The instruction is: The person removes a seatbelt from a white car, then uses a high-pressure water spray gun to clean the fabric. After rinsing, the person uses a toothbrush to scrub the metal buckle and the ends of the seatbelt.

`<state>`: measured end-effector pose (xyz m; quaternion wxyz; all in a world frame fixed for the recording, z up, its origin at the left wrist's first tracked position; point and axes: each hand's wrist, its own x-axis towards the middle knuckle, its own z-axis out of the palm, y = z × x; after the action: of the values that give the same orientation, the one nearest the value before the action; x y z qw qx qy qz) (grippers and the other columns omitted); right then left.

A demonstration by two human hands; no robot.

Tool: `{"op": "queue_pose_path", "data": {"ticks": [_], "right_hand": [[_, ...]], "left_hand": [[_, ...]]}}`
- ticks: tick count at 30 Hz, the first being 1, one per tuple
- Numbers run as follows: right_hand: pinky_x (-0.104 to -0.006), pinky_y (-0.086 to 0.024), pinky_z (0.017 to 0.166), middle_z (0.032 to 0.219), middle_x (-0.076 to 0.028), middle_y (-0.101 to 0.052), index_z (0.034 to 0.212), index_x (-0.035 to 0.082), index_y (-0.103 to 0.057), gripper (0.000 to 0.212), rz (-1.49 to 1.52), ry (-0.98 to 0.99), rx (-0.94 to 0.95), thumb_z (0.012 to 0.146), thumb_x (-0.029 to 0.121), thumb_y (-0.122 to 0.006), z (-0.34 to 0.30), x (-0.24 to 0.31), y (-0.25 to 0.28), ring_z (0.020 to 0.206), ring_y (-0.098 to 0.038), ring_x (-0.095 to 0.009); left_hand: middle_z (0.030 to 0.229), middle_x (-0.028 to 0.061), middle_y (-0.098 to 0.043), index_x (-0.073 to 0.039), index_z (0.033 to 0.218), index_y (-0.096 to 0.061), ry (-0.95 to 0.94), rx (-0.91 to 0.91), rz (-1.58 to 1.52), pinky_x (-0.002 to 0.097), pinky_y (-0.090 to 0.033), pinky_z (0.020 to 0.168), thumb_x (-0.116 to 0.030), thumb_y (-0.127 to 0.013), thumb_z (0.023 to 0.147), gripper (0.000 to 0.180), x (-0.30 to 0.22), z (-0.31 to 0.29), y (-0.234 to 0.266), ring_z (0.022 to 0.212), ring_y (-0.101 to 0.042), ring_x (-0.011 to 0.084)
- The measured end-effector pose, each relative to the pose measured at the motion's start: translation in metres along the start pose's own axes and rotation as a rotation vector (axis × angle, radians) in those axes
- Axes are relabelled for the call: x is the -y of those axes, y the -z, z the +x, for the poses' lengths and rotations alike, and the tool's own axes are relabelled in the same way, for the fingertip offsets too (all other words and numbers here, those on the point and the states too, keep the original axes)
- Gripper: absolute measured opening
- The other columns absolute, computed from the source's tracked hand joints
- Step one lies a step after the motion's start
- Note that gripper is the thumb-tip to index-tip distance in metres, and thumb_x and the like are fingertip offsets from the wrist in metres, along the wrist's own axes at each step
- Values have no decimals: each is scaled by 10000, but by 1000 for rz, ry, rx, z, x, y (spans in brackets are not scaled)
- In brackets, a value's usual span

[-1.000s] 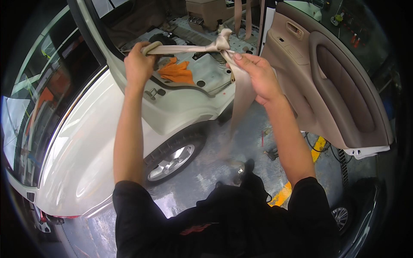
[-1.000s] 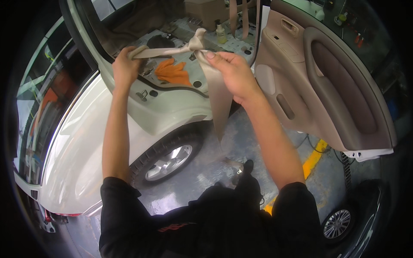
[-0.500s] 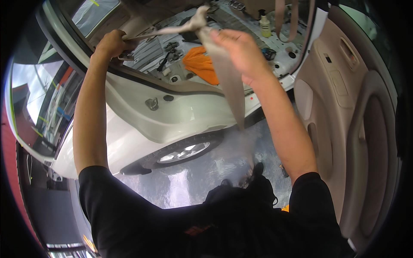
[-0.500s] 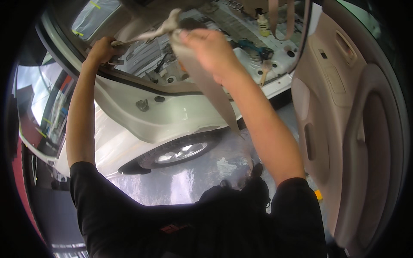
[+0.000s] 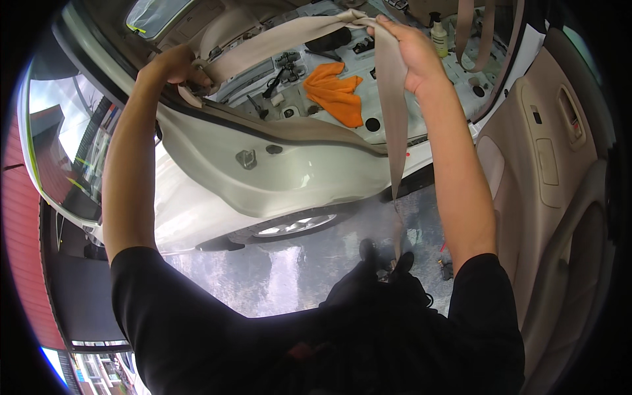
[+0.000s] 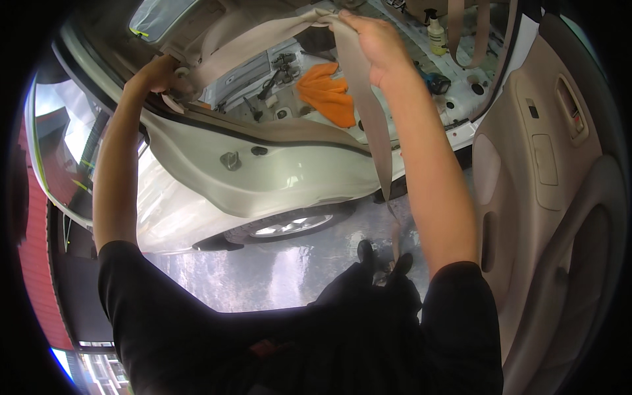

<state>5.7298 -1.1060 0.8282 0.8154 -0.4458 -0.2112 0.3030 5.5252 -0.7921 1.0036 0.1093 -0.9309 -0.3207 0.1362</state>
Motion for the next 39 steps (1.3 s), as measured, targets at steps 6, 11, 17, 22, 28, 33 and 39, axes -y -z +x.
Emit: {"op": "queue_pose_path", "data": {"ticks": [6,11,17,22,28,33,39], "right_hand": [[-284,-468,513,757,-10,-649,982,63,-732,317,-62,23,-4,976,365,-633,18,-29,-6,610,-586,-106],[-292,-462,702,896,-36,-690,1016,42,-734,294,-67,-70,35,965,320,-652,19,-65,-19,785,-594,-124],[-258,-486,779,973,-47,-712,1056,38,-728,297,35,-115,185,964,310,-648,-18,-80,-26,846,-632,-119],[-218,-462,717,893,-11,-692,1053,35,-726,275,166,-39,395,979,284,-636,-92,-74,-57,787,-597,-67],[-213,-429,617,791,12,-646,924,23,-697,248,22,-93,493,970,260,-641,-155,-51,-76,687,-546,-43],[-250,-497,689,894,-76,-684,1078,-25,-581,233,15,-216,707,922,128,-662,-180,-114,-133,776,-636,-100],[-299,-505,704,866,-103,-664,1201,-5,-449,369,109,-261,601,902,94,-640,-172,-140,-196,774,-647,-145]], "left_hand": [[1027,218,-706,34,1218,-636,89,-5,175,417,-564,732,-295,-900,662,698,11,39,-6,923,-721,305],[896,220,-732,47,920,-754,37,-103,211,425,-560,791,-458,-887,622,601,78,79,-35,869,-718,378],[911,229,-727,45,909,-749,-186,-16,486,421,-552,787,-307,-716,772,380,64,88,-41,864,-710,389],[985,208,-729,-11,1008,-756,-74,105,470,416,-536,840,-338,-621,815,402,78,64,-41,900,-702,387],[1069,192,-721,-45,1084,-746,144,119,186,388,-534,833,-344,-597,833,418,-41,-6,-14,957,-695,342],[986,177,-721,-19,919,-741,-239,175,618,402,-548,840,-165,-588,789,248,-9,4,-28,917,-692,355],[1007,121,-738,-66,988,-745,-115,-234,649,429,-562,847,-57,-676,797,203,-8,-25,-30,928,-711,341]]}}
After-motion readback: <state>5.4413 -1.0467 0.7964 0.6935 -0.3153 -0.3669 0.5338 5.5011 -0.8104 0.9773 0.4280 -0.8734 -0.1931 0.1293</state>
